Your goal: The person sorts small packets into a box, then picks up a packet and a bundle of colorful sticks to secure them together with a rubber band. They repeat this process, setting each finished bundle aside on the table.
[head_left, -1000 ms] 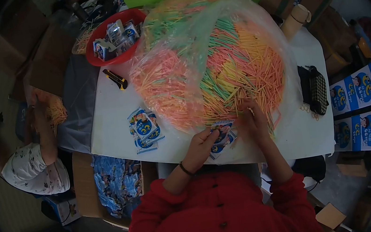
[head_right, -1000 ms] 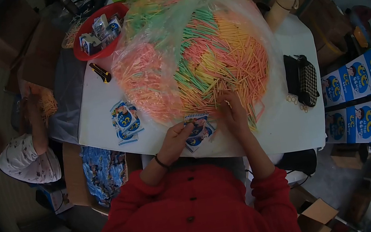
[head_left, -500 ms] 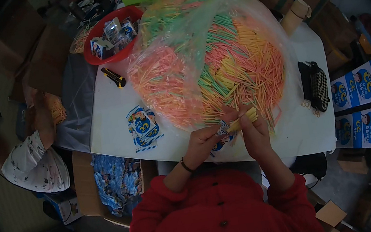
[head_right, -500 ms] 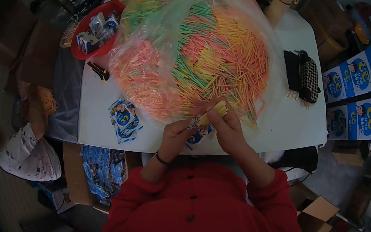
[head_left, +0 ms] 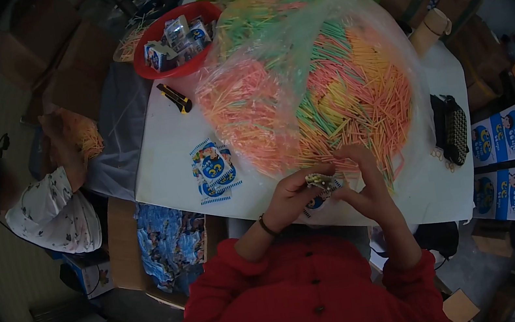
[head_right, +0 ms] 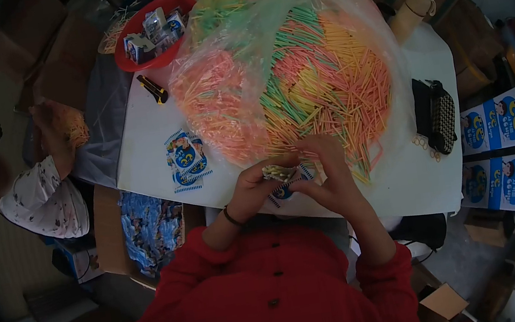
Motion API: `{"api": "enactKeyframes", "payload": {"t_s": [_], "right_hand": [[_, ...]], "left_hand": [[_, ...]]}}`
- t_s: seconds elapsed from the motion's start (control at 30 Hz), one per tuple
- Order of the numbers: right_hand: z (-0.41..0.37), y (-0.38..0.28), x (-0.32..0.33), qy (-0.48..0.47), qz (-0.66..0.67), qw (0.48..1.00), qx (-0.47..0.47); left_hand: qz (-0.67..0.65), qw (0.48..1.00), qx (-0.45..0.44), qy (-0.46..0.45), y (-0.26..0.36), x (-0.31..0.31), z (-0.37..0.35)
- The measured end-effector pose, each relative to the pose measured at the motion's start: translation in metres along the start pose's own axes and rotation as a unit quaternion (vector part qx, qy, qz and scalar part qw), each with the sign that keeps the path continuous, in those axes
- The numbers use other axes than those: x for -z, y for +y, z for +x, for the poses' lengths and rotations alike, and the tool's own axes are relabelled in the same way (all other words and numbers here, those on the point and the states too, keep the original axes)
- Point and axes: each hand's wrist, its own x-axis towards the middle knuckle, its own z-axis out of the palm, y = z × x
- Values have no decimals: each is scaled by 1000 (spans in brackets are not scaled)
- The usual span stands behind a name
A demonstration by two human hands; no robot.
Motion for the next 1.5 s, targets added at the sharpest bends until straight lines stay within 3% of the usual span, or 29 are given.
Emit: {"api": "enactKeyframes", "payload": {"t_s": [0.07, 0.13, 0.27, 0.3, 0.37, 0.5, 0.53, 0.57, 0.6, 0.63, 0.7, 0.73, 0.8, 0.9, 0.93, 1.0, 1.07, 1.1, 1.17, 1.3, 1.37, 1.5], "right_hand": [[-5, 21, 0, -34, -123, 992, 23], [-7, 23, -13, -55, -112, 992, 33], [11, 19, -14, -83, -49, 995, 22], [18, 28, -11, -82, -50, 995, 22], [32, 55, -3, -17, -93, 991, -92], [62, 80, -5, 10, -218, 973, -72], [70, 81, -9, -21, -286, 956, -60], [75, 83, -13, -52, -351, 934, -48], [77, 89, -18, -49, -350, 934, -46], [79, 96, -24, -51, -365, 929, -32], [85, 110, -32, -49, -382, 923, -19], [85, 115, -34, -65, -390, 919, -11], [80, 120, -34, -87, -398, 913, -5], [81, 115, -30, -102, -342, 932, -64], [76, 110, -25, -79, -269, 954, -107], [67, 104, -14, -57, -197, 967, -151], [54, 101, -3, 11, -15, 984, -177], [46, 101, 0, 16, -19, 983, -181], [27, 104, 3, 109, 198, 967, -115], [-17, 119, 4, 166, 121, 977, -61], [-34, 126, 2, 114, 144, 971, -151], [-28, 113, 7, 129, 84, 980, -126]], "left_hand": [[-7, 999, -32, 7, 3, -1, 0], [136, 982, -117, 63, 5, -3, -1], [244, 955, -129, 113, 16, 24, -18], [248, 948, -109, 167, 29, 29, -22], [204, 938, -47, 275, 43, 47, -33], [165, 896, 57, 408, 59, 101, -46], [166, 896, 56, 408, 57, 118, -44], [375, 811, 35, 447, 51, 136, -41], [564, 683, 11, 464, 50, 146, -39], [566, 681, 9, 465, 55, 141, -37], [732, 492, -97, 461, 63, 123, -28], [732, 495, -97, 458, 66, 110, -25], [720, 597, -143, 323, 61, 77, -22], [671, 722, -89, 143, 29, 30, -17], [645, 755, -73, 98, 17, 19, -14], [656, 749, -39, 81, 0, 8, -7], [664, 746, -7, 53, -12, 5, -5], [668, 742, -12, 66, -14, 5, -3], [668, 740, -20, 73, -16, 5, 0], [635, 769, 27, 70, -17, 9, 4], [615, 784, 47, 69, -21, 14, 5], [616, 781, -22, 97, -21, 17, 5]]}}
